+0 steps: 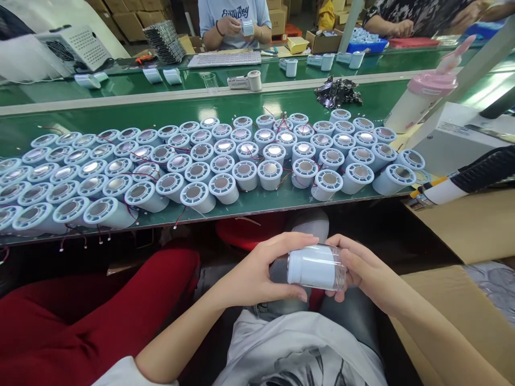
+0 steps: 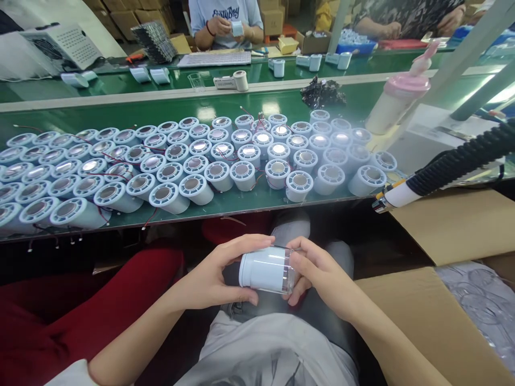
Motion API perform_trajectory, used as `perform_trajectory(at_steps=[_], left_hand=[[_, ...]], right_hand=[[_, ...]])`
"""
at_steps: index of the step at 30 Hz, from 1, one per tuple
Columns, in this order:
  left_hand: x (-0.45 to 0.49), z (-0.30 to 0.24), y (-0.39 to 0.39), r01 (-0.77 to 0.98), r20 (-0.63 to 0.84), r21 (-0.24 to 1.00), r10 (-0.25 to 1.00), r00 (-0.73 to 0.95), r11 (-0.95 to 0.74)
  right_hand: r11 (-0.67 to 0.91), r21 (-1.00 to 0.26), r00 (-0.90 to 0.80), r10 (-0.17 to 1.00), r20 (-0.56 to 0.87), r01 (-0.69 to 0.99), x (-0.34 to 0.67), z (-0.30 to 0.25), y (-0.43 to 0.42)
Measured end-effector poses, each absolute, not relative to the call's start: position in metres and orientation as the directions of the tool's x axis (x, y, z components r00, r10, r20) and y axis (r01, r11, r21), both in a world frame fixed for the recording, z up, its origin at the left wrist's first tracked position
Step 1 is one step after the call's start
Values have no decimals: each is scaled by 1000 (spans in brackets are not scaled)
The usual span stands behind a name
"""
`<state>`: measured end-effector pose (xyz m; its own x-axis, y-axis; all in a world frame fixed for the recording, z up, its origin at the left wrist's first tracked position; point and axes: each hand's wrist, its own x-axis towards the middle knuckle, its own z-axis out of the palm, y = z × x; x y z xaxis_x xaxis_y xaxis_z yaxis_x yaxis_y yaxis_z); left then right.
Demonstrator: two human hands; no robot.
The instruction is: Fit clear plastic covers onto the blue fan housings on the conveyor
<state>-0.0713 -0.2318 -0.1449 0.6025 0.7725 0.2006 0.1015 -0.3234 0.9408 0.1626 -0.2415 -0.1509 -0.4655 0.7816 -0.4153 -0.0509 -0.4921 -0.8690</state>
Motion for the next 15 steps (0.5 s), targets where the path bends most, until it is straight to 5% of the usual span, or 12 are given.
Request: perform_trajectory(at_steps=[7,15], left_hand=[[-71,-144,-232,54,243,937,756,608,-345],[-71,-145,-233,12,245,948,753,611,-318]], right_hand=[[-596,-797,-485,726,-487,-92,152,-147,-240],[-785,-614,-610,526,-593,-80,150,-147,-237]])
